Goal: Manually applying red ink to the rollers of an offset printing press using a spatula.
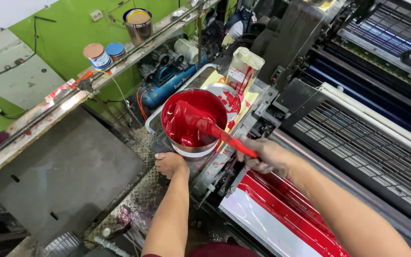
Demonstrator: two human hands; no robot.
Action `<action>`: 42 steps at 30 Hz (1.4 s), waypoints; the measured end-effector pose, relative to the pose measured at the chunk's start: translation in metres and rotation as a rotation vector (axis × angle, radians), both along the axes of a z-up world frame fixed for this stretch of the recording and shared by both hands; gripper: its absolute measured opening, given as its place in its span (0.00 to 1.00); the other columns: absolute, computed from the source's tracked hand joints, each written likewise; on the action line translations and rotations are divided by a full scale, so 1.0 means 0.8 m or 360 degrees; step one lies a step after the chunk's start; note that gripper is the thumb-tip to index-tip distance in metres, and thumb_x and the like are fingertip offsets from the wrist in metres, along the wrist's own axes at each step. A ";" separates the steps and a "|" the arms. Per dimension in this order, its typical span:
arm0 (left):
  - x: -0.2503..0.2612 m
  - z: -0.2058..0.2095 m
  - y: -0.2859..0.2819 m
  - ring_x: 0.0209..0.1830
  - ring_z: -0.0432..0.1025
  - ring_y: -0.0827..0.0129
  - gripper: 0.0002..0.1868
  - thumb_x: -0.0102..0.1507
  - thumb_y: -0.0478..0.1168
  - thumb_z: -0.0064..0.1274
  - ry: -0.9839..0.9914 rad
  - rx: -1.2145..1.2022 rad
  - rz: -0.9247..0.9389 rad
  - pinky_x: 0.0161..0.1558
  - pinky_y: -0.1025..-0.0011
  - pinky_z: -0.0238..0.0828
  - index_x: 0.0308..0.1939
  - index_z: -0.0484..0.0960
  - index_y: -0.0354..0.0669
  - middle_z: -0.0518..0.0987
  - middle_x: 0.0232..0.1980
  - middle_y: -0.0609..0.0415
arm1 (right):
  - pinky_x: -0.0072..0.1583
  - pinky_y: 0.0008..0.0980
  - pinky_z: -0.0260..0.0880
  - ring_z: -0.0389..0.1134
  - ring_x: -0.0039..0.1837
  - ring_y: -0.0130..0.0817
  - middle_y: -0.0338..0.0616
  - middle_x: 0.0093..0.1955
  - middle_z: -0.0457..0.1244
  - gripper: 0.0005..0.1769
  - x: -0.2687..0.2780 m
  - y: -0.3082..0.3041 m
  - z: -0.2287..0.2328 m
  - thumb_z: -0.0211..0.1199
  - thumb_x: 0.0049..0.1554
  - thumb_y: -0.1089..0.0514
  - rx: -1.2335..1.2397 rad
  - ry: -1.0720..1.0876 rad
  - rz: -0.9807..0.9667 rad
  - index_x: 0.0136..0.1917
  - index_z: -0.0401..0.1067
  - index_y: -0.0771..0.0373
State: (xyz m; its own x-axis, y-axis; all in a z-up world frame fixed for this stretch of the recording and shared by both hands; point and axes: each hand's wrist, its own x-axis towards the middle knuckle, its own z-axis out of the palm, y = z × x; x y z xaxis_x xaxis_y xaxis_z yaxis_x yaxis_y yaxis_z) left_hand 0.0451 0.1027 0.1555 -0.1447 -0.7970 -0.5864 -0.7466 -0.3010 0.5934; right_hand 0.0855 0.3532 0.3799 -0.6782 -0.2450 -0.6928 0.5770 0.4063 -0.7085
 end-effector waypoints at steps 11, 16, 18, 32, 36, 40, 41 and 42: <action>0.001 0.009 -0.003 0.68 0.64 0.46 0.35 0.74 0.58 0.16 -0.0006 0.0119 -0.0035 0.63 0.47 0.64 0.69 0.65 0.38 0.67 0.70 0.41 | 0.44 0.43 0.65 0.67 0.44 0.46 0.47 0.45 0.64 0.12 0.032 -0.008 0.010 0.68 0.55 0.58 0.1369 0.2670 0.0343 0.48 0.68 0.63; 0.005 0.016 -0.002 0.69 0.64 0.47 0.35 0.73 0.58 0.16 0.0034 0.0126 -0.0030 0.64 0.48 0.63 0.70 0.65 0.38 0.66 0.71 0.42 | 0.47 0.43 0.65 0.66 0.48 0.48 0.50 0.49 0.63 0.15 0.041 -0.020 0.028 0.69 0.52 0.63 0.1375 0.2631 0.0117 0.49 0.67 0.65; 0.007 0.022 0.000 0.69 0.65 0.46 0.34 0.74 0.57 0.17 0.0048 0.0087 -0.0038 0.65 0.48 0.63 0.69 0.67 0.37 0.67 0.71 0.41 | 0.42 0.41 0.65 0.65 0.40 0.45 0.46 0.41 0.62 0.14 0.044 -0.028 0.028 0.70 0.53 0.57 0.1108 0.2211 -0.0035 0.45 0.69 0.66; 0.010 0.020 -0.002 0.69 0.64 0.42 0.36 0.73 0.58 0.17 0.0104 0.0062 -0.0022 0.65 0.47 0.62 0.68 0.66 0.35 0.67 0.70 0.35 | 0.27 0.21 0.46 0.48 0.25 0.17 0.32 0.26 0.54 0.26 0.033 -0.003 -0.038 0.53 0.64 0.43 -0.0707 0.0117 -0.0345 0.45 0.75 0.69; 0.007 0.006 -0.003 0.69 0.65 0.41 0.36 0.73 0.58 0.19 0.0127 -0.0011 -0.0005 0.66 0.47 0.62 0.66 0.68 0.33 0.69 0.68 0.34 | 0.35 0.25 0.57 0.57 0.33 0.20 0.34 0.31 0.62 0.19 0.053 0.004 -0.029 0.57 0.66 0.46 0.0216 0.1258 -0.0008 0.51 0.76 0.64; 0.007 0.005 -0.009 0.67 0.65 0.38 0.36 0.73 0.59 0.20 0.0235 0.0096 0.0076 0.65 0.46 0.63 0.65 0.70 0.31 0.68 0.69 0.31 | 0.37 0.28 0.62 0.61 0.34 0.23 0.35 0.33 0.65 0.14 0.084 0.057 0.006 0.61 0.61 0.50 0.0265 0.1115 -0.0049 0.52 0.73 0.63; 0.004 -0.019 -0.014 0.66 0.66 0.37 0.37 0.73 0.58 0.21 0.0229 -0.0017 0.0037 0.65 0.45 0.63 0.62 0.71 0.27 0.69 0.66 0.28 | 0.41 0.28 0.66 0.64 0.38 0.23 0.35 0.37 0.67 0.12 0.097 0.082 0.009 0.62 0.60 0.53 0.0246 0.1114 0.0021 0.53 0.73 0.63; 0.002 -0.045 -0.018 0.65 0.66 0.35 0.37 0.74 0.57 0.21 0.0226 -0.0128 -0.0007 0.64 0.44 0.62 0.60 0.71 0.23 0.71 0.64 0.25 | 0.46 0.28 0.70 0.68 0.42 0.22 0.34 0.40 0.68 0.12 0.109 0.109 0.011 0.64 0.58 0.56 0.0225 0.1113 0.0090 0.54 0.73 0.62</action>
State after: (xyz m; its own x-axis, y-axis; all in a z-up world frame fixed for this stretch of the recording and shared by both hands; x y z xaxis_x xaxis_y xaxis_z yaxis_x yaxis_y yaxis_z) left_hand 0.0464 0.0884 0.1197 -0.2251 -0.8397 -0.4943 -0.6549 -0.2452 0.7148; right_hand 0.1729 0.4406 0.3884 -0.9641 -0.2328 -0.1281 -0.0176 0.5371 -0.8433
